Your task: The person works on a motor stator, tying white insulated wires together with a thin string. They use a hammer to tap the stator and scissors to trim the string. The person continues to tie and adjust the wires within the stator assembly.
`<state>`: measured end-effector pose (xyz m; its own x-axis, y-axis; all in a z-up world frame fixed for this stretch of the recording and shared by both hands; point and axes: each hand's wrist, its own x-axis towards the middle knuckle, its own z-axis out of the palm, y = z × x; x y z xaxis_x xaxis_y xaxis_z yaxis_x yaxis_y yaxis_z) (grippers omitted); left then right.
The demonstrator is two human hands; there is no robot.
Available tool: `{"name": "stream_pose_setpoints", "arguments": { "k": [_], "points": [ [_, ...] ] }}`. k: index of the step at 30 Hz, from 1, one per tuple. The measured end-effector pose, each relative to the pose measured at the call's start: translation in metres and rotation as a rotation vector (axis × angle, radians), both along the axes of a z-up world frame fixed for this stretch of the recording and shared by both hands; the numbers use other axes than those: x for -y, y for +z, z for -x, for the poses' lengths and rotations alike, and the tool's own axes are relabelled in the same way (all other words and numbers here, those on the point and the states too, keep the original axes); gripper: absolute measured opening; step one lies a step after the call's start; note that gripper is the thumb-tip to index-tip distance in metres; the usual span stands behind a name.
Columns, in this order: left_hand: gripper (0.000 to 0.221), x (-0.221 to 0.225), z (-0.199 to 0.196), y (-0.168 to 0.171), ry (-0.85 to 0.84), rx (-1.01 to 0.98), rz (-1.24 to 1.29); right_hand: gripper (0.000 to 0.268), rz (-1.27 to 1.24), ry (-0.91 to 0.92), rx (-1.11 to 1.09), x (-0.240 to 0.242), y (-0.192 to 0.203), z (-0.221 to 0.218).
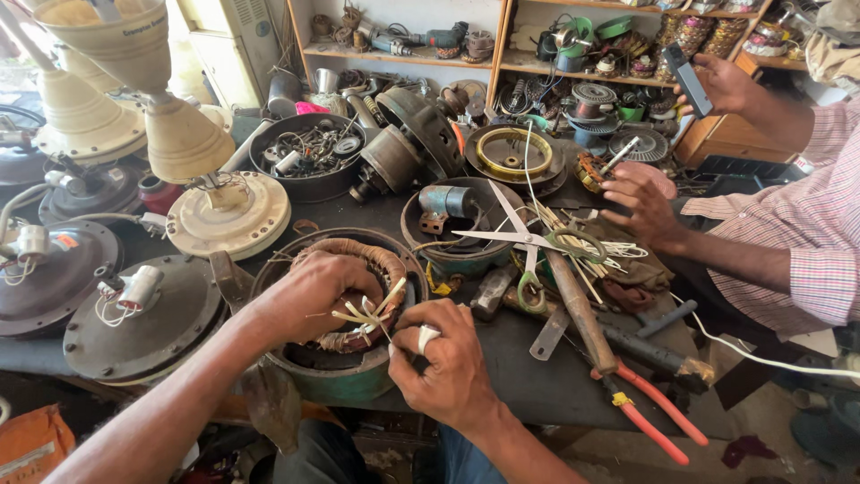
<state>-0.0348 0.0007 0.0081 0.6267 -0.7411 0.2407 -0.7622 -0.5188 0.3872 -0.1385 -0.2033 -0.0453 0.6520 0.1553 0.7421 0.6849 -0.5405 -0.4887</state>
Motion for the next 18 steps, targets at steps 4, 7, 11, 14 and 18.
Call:
{"name": "stream_pose_setpoints", "arguments": {
  "k": [4, 7, 11, 14, 18],
  "points": [
    [0.036, -0.007, 0.007, 0.007, -0.016, -0.069, -0.052, 0.007, -0.080, 0.057, -0.027, -0.002, -0.007, 0.002],
    [0.041, -0.005, 0.013, 0.008, 0.020, -0.023, -0.053, 0.008, -0.104, 0.057, -0.023, -0.003, -0.008, 0.000],
    [0.037, 0.001, 0.014, 0.002, 0.037, 0.071, -0.004, 0.009, -0.073, -0.003, 0.005, -0.003, -0.008, -0.005],
    [0.038, 0.000, 0.013, 0.003, 0.046, -0.039, 0.051, 0.011, -0.093, 0.048, 0.071, -0.003, -0.006, -0.003],
    [0.047, -0.006, 0.023, 0.006, 0.006, 0.050, 0.085, 0.012, -0.102, 0.067, 0.095, -0.007, -0.005, -0.004]
  ]
}}
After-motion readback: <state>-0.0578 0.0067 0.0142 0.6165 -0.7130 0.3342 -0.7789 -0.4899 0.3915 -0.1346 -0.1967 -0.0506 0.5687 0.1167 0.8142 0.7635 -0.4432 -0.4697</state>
